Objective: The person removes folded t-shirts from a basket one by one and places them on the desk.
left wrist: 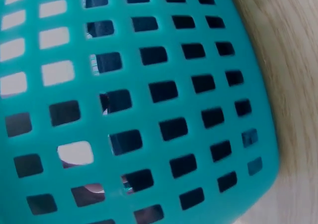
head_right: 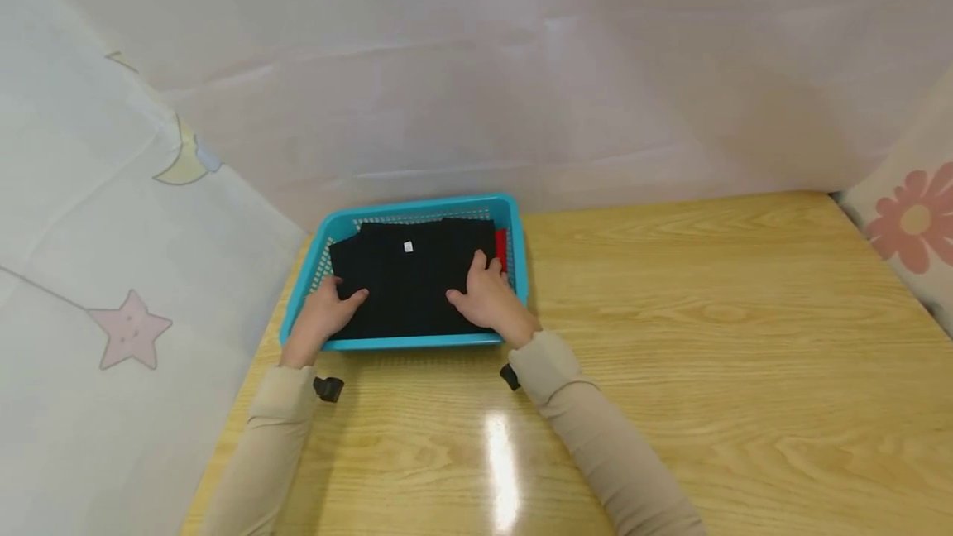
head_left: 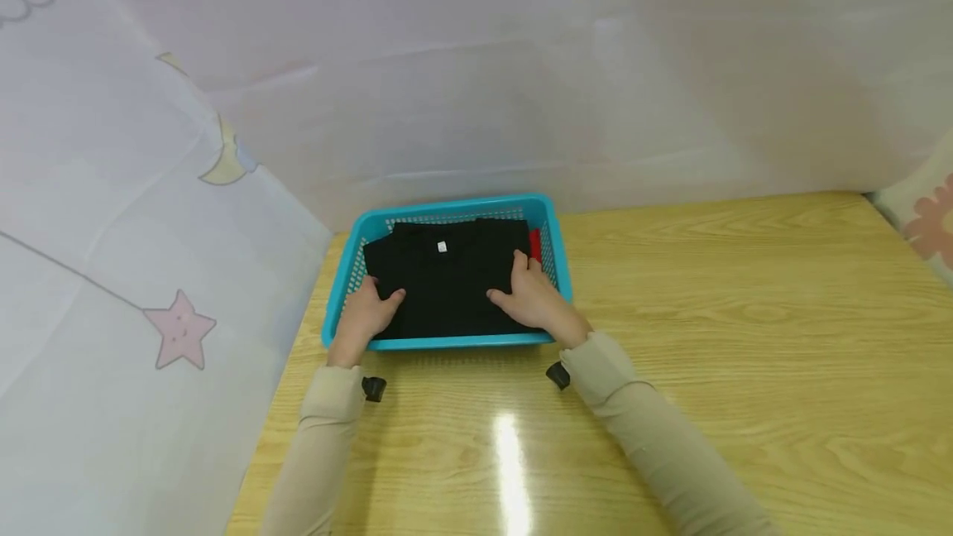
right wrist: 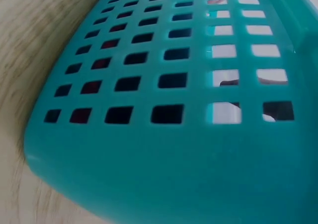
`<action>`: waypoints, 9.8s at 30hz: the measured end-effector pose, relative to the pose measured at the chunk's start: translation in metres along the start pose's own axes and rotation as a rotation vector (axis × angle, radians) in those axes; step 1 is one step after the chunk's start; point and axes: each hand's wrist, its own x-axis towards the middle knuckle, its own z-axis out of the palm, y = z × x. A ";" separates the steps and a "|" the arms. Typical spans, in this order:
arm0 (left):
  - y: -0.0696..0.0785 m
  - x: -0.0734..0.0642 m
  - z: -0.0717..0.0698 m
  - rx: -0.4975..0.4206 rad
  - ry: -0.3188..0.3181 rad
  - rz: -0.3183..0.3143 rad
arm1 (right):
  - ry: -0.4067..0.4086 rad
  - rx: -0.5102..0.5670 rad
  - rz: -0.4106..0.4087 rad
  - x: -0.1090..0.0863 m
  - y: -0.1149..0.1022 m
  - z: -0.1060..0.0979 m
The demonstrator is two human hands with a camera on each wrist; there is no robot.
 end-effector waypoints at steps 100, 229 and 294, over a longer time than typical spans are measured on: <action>-0.011 0.005 -0.004 -0.575 -0.257 0.081 | 0.107 0.174 -0.117 0.000 0.009 -0.005; 0.109 -0.004 0.013 -0.781 -0.316 0.600 | 0.637 0.259 -0.315 -0.068 0.070 -0.114; 0.196 -0.023 0.083 -0.596 -0.452 0.692 | 0.826 0.291 0.094 -0.107 0.131 -0.153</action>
